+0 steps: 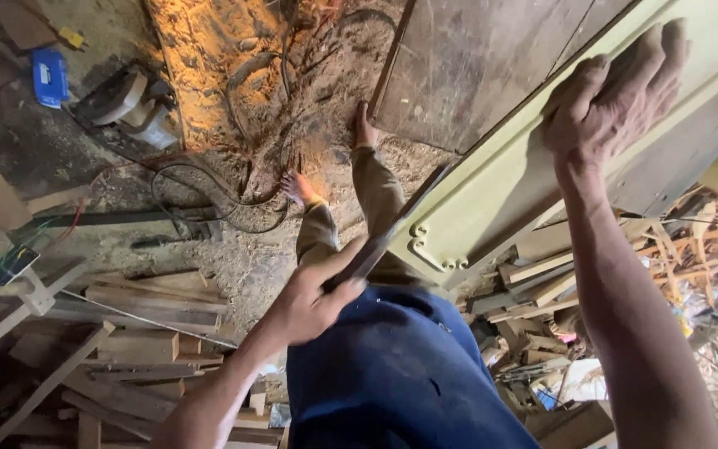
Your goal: Using a hand chisel to trim and smooth the edges of decorative wooden panels on a workbench.
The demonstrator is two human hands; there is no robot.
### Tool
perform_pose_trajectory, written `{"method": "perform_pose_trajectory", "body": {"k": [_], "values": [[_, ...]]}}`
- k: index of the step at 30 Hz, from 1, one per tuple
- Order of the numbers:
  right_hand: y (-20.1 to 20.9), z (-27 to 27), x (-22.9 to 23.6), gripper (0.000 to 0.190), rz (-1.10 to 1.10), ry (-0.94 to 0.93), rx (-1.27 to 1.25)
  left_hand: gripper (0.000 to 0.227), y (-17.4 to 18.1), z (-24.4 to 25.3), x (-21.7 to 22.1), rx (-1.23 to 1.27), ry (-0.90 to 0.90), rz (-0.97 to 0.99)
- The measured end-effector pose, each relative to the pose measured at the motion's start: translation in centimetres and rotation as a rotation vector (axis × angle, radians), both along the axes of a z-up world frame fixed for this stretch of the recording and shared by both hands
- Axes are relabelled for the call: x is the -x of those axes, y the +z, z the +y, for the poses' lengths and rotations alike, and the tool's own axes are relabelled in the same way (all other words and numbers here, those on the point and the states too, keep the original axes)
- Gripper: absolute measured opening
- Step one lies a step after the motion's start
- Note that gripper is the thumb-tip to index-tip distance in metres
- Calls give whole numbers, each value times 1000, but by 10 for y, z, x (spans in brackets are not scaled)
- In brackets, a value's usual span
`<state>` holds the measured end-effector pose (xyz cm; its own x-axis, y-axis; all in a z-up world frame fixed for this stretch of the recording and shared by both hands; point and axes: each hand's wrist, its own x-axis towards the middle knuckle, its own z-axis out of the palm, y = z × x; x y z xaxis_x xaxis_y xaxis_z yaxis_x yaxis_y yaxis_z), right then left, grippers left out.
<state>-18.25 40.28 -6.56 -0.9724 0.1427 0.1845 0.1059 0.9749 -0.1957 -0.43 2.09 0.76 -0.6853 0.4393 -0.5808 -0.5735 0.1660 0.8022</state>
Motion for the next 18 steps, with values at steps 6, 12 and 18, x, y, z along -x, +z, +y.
{"method": "perform_pose_trajectory", "body": {"k": [6, 12, 18], "values": [[-7, 7, 3, 62, 6, 25, -32, 65, 8, -31, -17, 10, -113, -155], [-5, 1, -1, 61, 5, -14, 21, 66, 22, -73, -81, 22, -46, -250], [-19, 15, -4, 58, 2, -4, -47, 65, -10, -34, -43, 17, -144, -52]]}}
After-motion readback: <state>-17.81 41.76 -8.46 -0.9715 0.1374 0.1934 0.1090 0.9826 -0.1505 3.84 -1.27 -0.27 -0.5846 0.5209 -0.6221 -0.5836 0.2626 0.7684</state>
